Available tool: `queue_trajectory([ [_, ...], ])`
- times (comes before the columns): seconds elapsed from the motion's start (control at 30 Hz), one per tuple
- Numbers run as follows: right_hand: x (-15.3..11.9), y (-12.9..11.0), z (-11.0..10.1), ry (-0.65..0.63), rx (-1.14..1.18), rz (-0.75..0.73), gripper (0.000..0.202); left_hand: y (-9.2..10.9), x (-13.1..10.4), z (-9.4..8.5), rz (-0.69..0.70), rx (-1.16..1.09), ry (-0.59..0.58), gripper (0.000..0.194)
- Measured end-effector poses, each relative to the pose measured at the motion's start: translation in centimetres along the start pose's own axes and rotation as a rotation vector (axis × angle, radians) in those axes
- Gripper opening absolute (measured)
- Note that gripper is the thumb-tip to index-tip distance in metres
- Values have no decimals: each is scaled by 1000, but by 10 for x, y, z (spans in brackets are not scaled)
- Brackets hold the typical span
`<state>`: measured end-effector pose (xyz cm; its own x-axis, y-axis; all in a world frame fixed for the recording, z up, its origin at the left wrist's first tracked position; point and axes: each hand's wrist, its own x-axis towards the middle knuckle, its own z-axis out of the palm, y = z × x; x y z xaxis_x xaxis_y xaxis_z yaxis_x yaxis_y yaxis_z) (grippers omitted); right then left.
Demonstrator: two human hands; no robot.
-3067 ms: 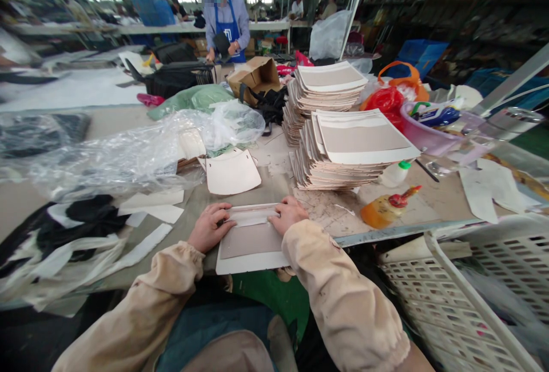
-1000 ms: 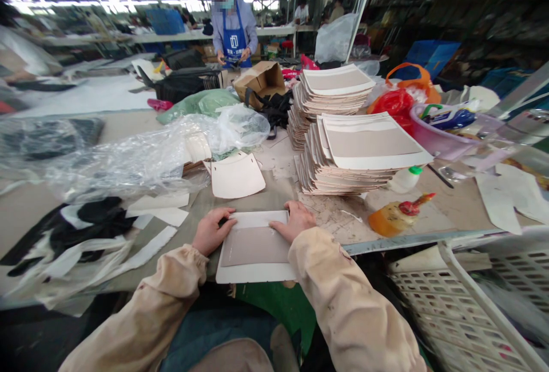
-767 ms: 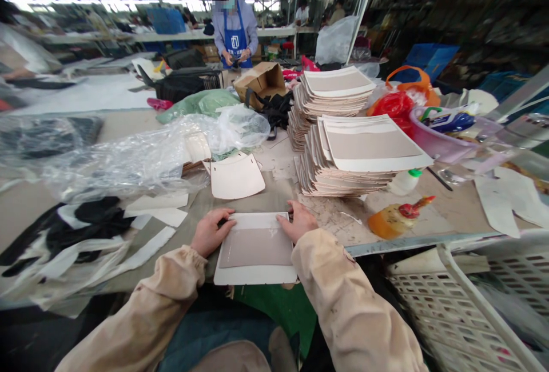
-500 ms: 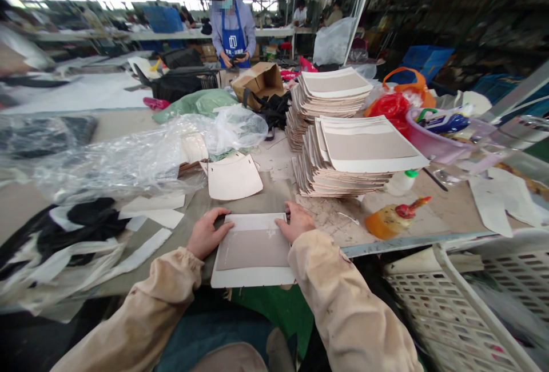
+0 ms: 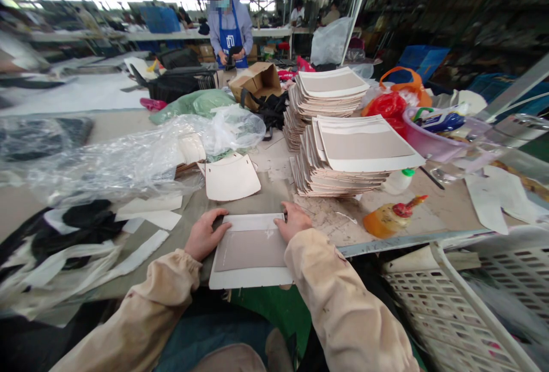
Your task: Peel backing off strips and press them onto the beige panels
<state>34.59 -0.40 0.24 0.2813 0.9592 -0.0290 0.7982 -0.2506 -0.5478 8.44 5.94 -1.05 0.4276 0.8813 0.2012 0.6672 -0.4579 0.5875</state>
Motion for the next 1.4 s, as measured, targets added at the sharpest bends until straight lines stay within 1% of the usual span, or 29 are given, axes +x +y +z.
queue_trajectory([
  [0.2, 0, -1, -1, -9, 22, 23, 48, 0, -1, 1, -21, 0, 2, 27],
  [0.33, 0, -1, -1, -9, 14, 28, 49, 1, 0, 0, -3, 44, 39, 28],
  [0.47, 0, -2, -1, -22, 18, 34, 50, 3, 1, -1, 3, 97, 66, 24],
  [0.6, 0, -1, 0, -19, 20, 30, 48, 4, 0, -1, 11, 118, 63, 21],
  [1.2, 1, -1, 1, -30, -11, 30, 45, 2, 0, 1, 25, 136, 60, 21],
  [1.4, 0, -2, 1, -24, -15, 48, 48, 3, -1, 1, 14, 125, 55, 20],
])
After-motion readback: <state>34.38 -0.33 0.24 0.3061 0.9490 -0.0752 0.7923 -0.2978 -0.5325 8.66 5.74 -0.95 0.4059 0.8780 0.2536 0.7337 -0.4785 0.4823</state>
